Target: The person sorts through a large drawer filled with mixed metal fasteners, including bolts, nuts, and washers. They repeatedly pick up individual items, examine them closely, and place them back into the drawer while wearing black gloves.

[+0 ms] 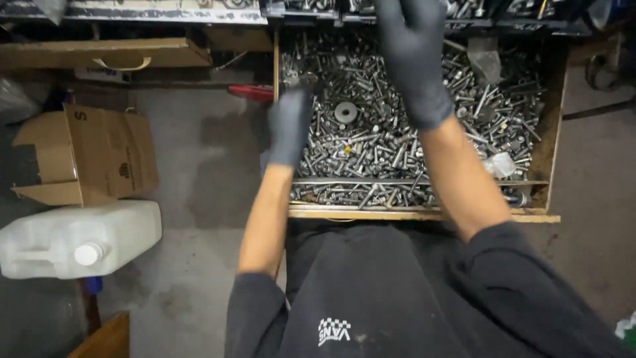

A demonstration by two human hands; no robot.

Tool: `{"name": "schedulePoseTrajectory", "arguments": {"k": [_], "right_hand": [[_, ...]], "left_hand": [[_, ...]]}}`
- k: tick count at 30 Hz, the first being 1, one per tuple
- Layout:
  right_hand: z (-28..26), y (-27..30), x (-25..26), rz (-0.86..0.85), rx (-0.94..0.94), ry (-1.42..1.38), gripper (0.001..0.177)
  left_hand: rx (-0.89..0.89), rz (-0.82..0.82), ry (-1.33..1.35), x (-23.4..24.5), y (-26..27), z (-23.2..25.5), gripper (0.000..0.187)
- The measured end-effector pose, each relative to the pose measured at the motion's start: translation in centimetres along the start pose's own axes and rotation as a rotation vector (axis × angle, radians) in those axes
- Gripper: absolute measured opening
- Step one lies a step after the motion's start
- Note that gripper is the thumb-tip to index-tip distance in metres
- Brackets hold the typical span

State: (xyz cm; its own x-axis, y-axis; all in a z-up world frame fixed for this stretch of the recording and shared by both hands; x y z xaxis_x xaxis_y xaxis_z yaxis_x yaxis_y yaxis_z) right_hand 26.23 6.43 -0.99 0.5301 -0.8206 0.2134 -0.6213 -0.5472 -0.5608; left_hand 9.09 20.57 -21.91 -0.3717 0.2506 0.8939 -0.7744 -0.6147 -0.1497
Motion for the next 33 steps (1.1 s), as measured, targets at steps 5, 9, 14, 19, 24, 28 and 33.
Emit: {"name": "schedulePoseTrajectory", "arguments": {"k": [5,9,14,19,24,28,33], "right_hand": [[-2.7,7.4,-1.0,-0.106,-0.091,0.054,0.031],[2.8,13.8,-0.3,-0.227,-0.425,0.047,0.025],[4.0,17.0,1.5,-0.185,-0.632,-0.008,0.026],[2.3,16.9,1.7,-0.073,-0.579,-0.062,0.019],[-1.5,14.6,0.5,-0.036,-0.461,-0.152,0.023],[-4.4,13.7,1.1,-0.005,-0.347,-0.318,0.025],[-7.5,12.5,1.4,-0.048,-0.264,-0.412,0.025]], "left_hand": [[-0.267,0.252,-0.707,-8.7,-7.3,-0.3,0.014],[-0.402,0.172,-0.726,-9.8,-7.5,-0.4,0.009],[-0.524,0.307,-0.68,-7.5,-6.1,0.4,0.009],[-0.538,0.156,0.039,3.3,-3.1,4.2,0.011],[-0.491,0.054,0.533,14.3,2.2,10.6,0.016],[-0.496,-0.05,0.757,19.7,4.5,14.3,0.014],[-0.581,-0.054,0.823,21.1,5.1,16.0,0.012]]}}
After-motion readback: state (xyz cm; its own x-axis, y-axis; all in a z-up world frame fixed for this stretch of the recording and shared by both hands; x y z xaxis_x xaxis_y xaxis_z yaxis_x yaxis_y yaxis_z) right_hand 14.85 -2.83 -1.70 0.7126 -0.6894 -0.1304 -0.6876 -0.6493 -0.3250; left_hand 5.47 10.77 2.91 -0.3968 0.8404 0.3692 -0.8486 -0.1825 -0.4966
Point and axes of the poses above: each hand's wrist, its own y-axis away from the middle knuckle, its own x-axis out of the back of the hand, z = x × y, the point moved 10 cm from there along -y, towards the middle knuckle, and after that the axes turned 3 degrees about -y, right-handed, at the moved point
